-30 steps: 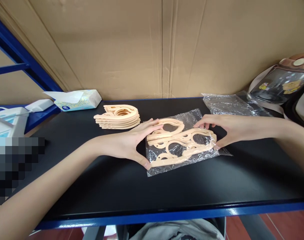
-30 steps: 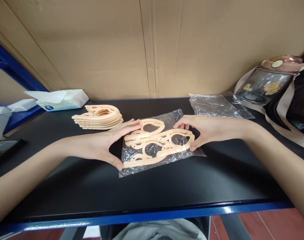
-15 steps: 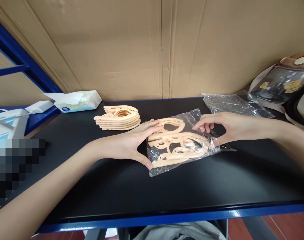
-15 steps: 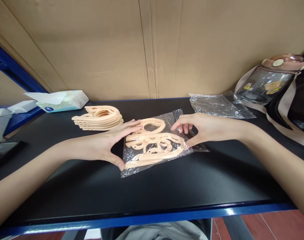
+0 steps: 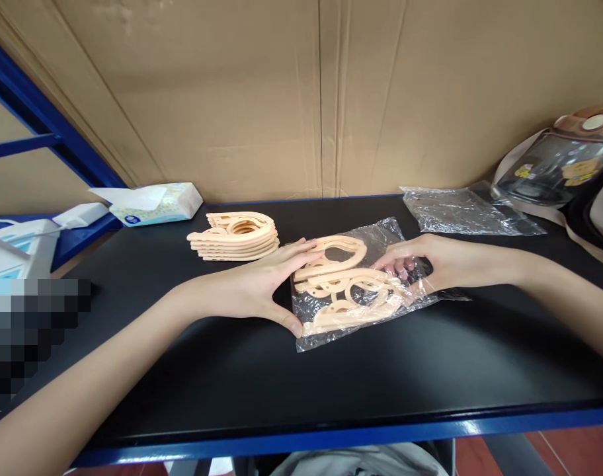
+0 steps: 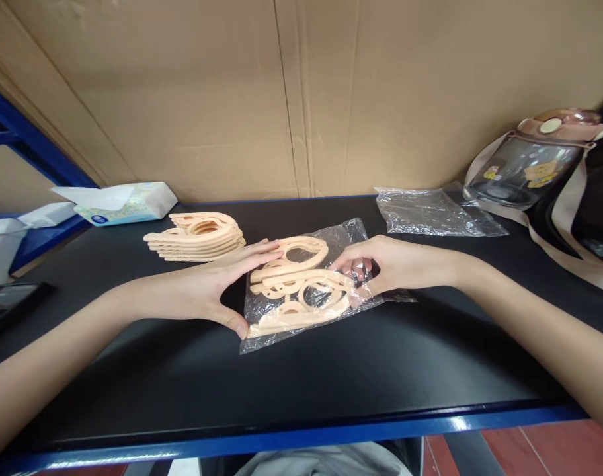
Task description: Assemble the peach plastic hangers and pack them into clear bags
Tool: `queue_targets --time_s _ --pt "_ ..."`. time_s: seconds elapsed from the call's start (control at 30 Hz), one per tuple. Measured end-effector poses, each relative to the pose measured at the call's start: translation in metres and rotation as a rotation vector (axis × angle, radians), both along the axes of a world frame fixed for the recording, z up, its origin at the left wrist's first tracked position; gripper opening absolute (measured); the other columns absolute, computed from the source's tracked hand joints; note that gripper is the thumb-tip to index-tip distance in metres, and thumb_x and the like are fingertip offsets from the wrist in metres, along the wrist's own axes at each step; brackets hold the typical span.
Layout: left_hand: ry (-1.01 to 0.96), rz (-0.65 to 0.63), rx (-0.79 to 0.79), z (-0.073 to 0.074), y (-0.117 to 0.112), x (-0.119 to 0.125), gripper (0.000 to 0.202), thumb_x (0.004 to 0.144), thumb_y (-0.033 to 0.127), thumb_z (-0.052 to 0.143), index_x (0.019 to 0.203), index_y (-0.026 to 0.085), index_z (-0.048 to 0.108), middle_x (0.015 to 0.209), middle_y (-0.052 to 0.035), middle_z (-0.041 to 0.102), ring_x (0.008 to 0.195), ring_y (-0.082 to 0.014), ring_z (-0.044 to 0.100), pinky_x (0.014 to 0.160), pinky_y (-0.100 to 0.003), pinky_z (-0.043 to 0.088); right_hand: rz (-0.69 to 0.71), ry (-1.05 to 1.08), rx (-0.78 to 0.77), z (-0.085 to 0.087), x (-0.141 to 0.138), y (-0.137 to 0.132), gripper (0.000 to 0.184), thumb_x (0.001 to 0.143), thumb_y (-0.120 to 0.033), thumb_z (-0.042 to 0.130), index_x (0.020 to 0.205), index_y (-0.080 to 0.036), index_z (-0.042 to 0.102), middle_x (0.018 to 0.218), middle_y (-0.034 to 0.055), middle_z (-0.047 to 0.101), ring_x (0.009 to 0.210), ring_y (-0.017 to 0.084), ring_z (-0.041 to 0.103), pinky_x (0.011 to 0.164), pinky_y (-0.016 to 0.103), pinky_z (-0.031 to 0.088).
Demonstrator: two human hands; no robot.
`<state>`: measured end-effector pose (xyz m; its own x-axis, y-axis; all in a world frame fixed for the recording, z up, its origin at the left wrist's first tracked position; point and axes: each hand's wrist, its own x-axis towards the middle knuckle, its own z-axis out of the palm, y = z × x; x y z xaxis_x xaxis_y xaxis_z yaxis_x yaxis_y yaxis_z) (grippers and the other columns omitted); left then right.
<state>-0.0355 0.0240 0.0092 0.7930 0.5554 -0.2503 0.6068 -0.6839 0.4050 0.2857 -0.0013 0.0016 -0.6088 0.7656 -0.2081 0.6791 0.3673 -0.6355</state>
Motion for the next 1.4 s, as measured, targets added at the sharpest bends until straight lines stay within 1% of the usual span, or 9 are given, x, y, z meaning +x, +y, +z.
queue_targets --time_s 0.2,0.33,0.5,0.7,0.8,0.9,0.97,1.13,1.4 --pt "0.013 -0.010 0.019 0.000 0.000 -0.001 0.105 0.075 0.069 0.065 0.155 0.032 0.009 0.163 -0.0016 -0.003 0.150 -0.0300 -0.001 0.121 -0.044 0.009 0.002 0.095 0.007 -0.008 -0.006 0.001 0.055 0.074 -0.049 0.072 0.121 -0.022 0.067 0.094 0.0018 0.068 0.081 0.019 0.060 0.071 0.029 0.046" --pt "0.022 -0.004 0.014 0.001 -0.001 0.000 0.104 0.076 0.068 0.066 0.155 0.031 0.009 0.163 -0.0025 -0.003 0.149 -0.0299 -0.001 0.121 -0.044 0.010 0.040 0.156 -0.006 -0.009 -0.005 0.002 0.057 0.076 -0.048 0.071 0.127 -0.023 0.064 0.109 0.0044 0.068 0.093 0.023 0.062 0.080 0.032 0.048" --pt "-0.017 -0.009 0.032 0.001 0.000 0.000 0.100 0.074 0.067 0.068 0.154 0.034 0.017 0.164 -0.0027 0.002 0.149 -0.0307 0.003 0.120 -0.045 0.013 0.078 0.186 -0.021 -0.008 -0.006 0.003 0.061 0.078 -0.051 0.069 0.132 -0.024 0.061 0.117 0.0070 0.068 0.104 0.028 0.062 0.090 0.040 0.048" --pt "-0.045 -0.009 0.040 -0.001 0.002 -0.001 0.099 0.073 0.066 0.070 0.153 0.035 0.021 0.164 -0.0025 0.003 0.149 -0.0307 0.006 0.120 -0.045 0.014 0.146 0.213 -0.023 -0.008 -0.008 0.002 0.060 0.084 -0.047 0.065 0.140 -0.028 0.052 0.133 0.0052 0.061 0.119 0.027 0.056 0.102 0.040 0.041" --pt "-0.048 -0.042 0.013 0.001 0.005 -0.004 0.091 0.078 0.057 0.071 0.152 0.034 0.023 0.163 -0.0014 0.006 0.150 -0.0287 0.007 0.121 -0.044 0.014 0.142 0.200 -0.053 -0.007 -0.008 0.001 0.058 0.086 -0.047 0.063 0.139 -0.027 0.053 0.128 0.0047 0.063 0.112 0.025 0.059 0.096 0.037 0.044" --pt "-0.085 -0.115 0.001 0.003 0.009 -0.006 0.071 0.088 0.037 0.062 0.150 0.034 0.027 0.162 0.0002 0.016 0.149 -0.0250 0.012 0.121 -0.042 0.016 0.102 0.135 -0.056 -0.006 -0.008 0.000 0.057 0.084 -0.050 0.063 0.135 -0.026 0.056 0.109 0.0039 0.067 0.093 0.022 0.061 0.082 0.033 0.047" --pt "-0.111 -0.109 0.032 0.003 0.010 -0.006 0.063 0.092 0.029 0.056 0.149 0.032 0.030 0.160 -0.0002 0.023 0.148 -0.0236 0.018 0.120 -0.042 0.018 0.083 0.097 -0.034 -0.006 -0.007 0.000 0.052 0.083 -0.051 0.064 0.128 -0.025 0.061 0.095 0.0017 0.065 0.083 0.019 0.058 0.073 0.030 0.046" --pt "-0.118 -0.028 0.086 0.001 0.009 -0.002 0.056 0.094 0.034 0.055 0.146 0.029 0.035 0.157 -0.0012 0.032 0.146 -0.0216 0.025 0.119 -0.039 0.022 0.068 0.095 -0.044 -0.006 -0.005 0.001 0.047 0.081 -0.053 0.064 0.116 -0.022 0.067 0.085 0.0004 0.061 0.076 0.017 0.054 0.067 0.028 0.042" --pt "-0.154 -0.044 0.103 -0.004 0.011 -0.003 0.052 0.096 0.038 0.052 0.145 0.030 0.037 0.156 -0.0011 0.034 0.146 -0.0209 0.026 0.119 -0.040 0.022 0.094 0.103 -0.078 -0.006 -0.002 0.003 0.051 0.081 -0.049 0.065 0.125 -0.024 0.065 0.089 0.0014 0.064 0.077 0.018 0.055 0.068 0.029 0.043"
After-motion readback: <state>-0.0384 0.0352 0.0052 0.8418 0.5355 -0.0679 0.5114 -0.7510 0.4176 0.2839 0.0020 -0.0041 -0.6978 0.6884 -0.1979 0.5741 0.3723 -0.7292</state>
